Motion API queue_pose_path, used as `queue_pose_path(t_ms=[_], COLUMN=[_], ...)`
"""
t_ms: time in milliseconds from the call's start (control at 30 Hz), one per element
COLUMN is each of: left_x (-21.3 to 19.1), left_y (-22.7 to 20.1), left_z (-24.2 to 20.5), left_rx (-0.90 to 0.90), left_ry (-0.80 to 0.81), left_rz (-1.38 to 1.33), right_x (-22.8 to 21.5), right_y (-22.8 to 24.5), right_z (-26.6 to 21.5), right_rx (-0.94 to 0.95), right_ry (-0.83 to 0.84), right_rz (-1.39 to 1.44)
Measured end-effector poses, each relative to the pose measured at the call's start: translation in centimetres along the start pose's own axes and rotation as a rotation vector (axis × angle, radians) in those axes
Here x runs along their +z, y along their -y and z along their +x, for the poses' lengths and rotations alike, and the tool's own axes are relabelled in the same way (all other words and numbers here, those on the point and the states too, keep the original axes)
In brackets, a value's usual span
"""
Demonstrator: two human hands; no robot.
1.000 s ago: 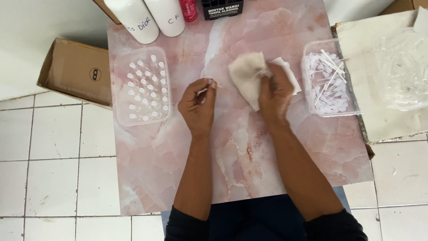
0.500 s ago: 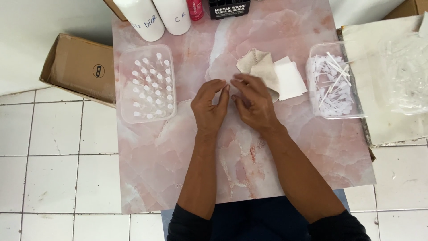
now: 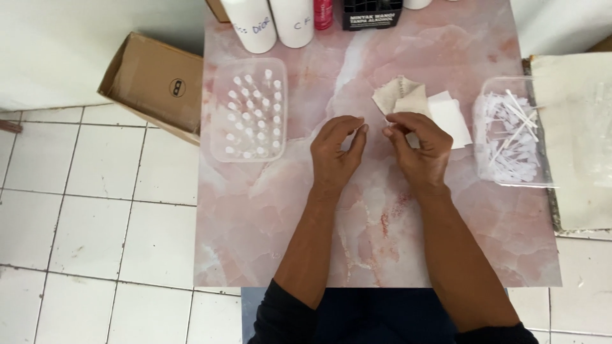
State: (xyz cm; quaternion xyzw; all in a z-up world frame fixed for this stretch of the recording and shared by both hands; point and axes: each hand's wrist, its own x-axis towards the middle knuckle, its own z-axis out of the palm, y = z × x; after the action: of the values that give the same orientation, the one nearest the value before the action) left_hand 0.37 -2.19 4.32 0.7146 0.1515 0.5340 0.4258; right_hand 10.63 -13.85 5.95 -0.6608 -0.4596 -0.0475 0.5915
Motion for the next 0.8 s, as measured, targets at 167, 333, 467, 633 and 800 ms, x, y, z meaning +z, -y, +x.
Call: queue_pose_path(t_ms=[167,333,467,633,800], left_x=[0.4,0.2,0.4,0.2,-0.8], left_y=[-0.7,-0.9,-0.5,-0.8,-2.2], left_z=[-0.1,-0.4,-0.5,-0.4,0.5], left_rx=[0.019,0.051,0.078,0.081,0.122], left_ry=[0.015,0.012,0.026,0.052,0.014], left_rz=[-0.013,-0.028,-0.002,0.02,-0.002], right_x=[1.3,1.7,1.9,2.2,2.8], right_y=[0.4,0.2,0.3,1.3,3.2], right_z=[-0.5,-0.8,-0.7,-0.5,0.4], right_rx=[-0.067,-0.117,-0.133,-0.126,-0.121], right_ry=[0.049,0.086,0.07,0.06,0.041], right_rz=[-0.032,-0.044,-0.077,-0.085,-0.075])
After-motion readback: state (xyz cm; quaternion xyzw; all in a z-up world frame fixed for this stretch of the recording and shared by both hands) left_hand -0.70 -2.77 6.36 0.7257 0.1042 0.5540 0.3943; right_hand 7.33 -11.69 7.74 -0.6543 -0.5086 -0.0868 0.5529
